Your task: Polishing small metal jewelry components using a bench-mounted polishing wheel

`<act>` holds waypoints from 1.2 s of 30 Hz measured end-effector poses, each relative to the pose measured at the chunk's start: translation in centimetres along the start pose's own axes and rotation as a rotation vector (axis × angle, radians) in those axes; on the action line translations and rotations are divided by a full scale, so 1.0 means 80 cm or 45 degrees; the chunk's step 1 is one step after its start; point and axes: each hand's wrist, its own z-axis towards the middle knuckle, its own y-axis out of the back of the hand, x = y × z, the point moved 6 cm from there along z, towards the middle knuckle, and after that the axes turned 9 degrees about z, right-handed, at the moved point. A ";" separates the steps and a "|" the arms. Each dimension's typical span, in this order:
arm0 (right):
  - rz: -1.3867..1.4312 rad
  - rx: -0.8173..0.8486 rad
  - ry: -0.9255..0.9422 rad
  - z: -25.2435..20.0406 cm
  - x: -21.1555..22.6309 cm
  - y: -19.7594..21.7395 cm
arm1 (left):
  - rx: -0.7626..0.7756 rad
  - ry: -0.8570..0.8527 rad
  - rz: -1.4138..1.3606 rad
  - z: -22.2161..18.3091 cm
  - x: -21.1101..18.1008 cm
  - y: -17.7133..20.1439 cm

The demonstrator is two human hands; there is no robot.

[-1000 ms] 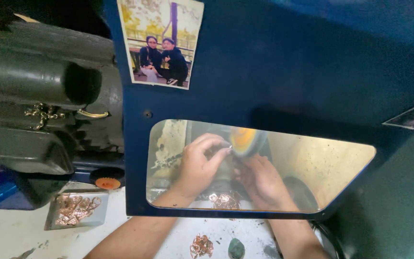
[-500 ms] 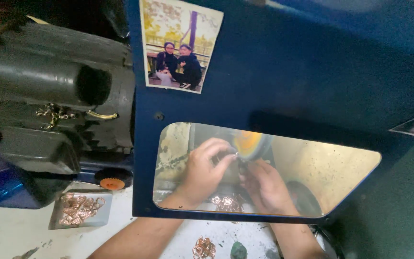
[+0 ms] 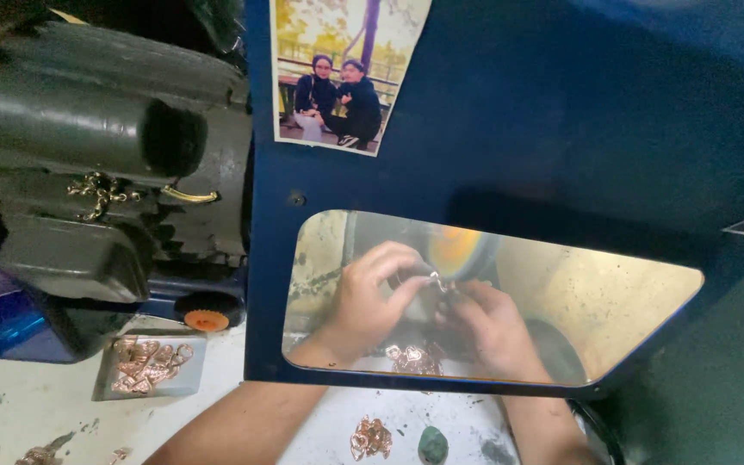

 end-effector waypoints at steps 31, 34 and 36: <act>0.591 0.287 0.115 0.009 -0.010 -0.022 | 0.009 0.129 -0.095 -0.002 0.012 0.011; -0.355 -0.021 0.224 -0.008 0.018 -0.002 | 0.122 -0.007 -0.177 -0.001 0.001 0.016; -0.426 0.033 0.342 -0.012 0.024 0.000 | 0.257 0.123 -0.182 -0.004 0.008 0.007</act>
